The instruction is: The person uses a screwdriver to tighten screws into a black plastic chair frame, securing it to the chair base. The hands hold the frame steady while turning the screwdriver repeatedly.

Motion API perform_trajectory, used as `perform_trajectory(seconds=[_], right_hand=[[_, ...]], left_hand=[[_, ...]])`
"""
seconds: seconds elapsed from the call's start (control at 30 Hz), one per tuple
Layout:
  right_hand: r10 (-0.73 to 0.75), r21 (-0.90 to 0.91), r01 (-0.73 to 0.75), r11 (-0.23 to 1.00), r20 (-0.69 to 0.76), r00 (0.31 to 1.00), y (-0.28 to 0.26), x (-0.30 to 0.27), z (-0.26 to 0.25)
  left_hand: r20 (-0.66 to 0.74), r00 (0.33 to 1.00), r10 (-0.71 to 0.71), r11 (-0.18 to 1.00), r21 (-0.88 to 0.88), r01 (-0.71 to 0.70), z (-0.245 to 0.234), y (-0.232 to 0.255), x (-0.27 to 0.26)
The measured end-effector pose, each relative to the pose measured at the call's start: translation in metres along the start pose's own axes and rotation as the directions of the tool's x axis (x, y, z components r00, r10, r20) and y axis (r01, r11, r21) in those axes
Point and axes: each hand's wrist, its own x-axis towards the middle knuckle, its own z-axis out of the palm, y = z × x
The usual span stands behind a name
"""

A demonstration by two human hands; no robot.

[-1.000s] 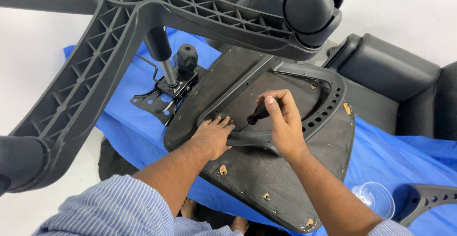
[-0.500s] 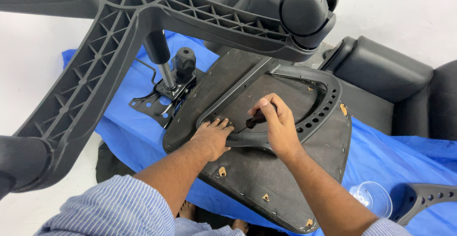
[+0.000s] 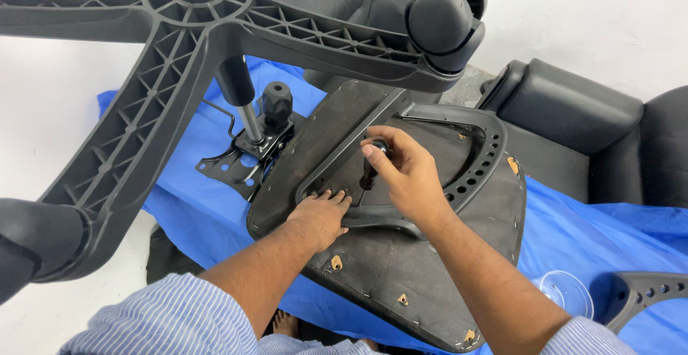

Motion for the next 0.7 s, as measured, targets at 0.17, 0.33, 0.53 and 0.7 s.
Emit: perform_trajectory(seconds=[0.17, 0.33, 0.53, 0.7], right_hand=[[-0.121, 0.024, 0.12, 0.992, 0.023, 0.992, 0.015, 0.004, -0.011], [-0.082, -0.061, 0.083, 0.995, 0.021, 0.996, 0.026, 0.007, -0.026], [-0.026, 0.004, 0.026, 1.0, 0.004, 1.0, 0.021, 0.006, -0.024], [-0.032, 0.182, 0.034, 0.983, -0.012, 0.999, 0.012, 0.005, -0.014]], left_hand=[[0.052, 0.999, -0.018, 1.0, 0.004, 0.017, -0.002, 0.003, -0.003], [0.116, 0.993, -0.037, 0.999, -0.012, 0.039, -0.008, 0.005, -0.002], [0.13, 0.991, -0.043, 0.999, -0.024, 0.047, -0.011, 0.004, -0.003], [0.131, 0.99, -0.052, 0.998, -0.027, 0.056, -0.011, 0.005, -0.003]])
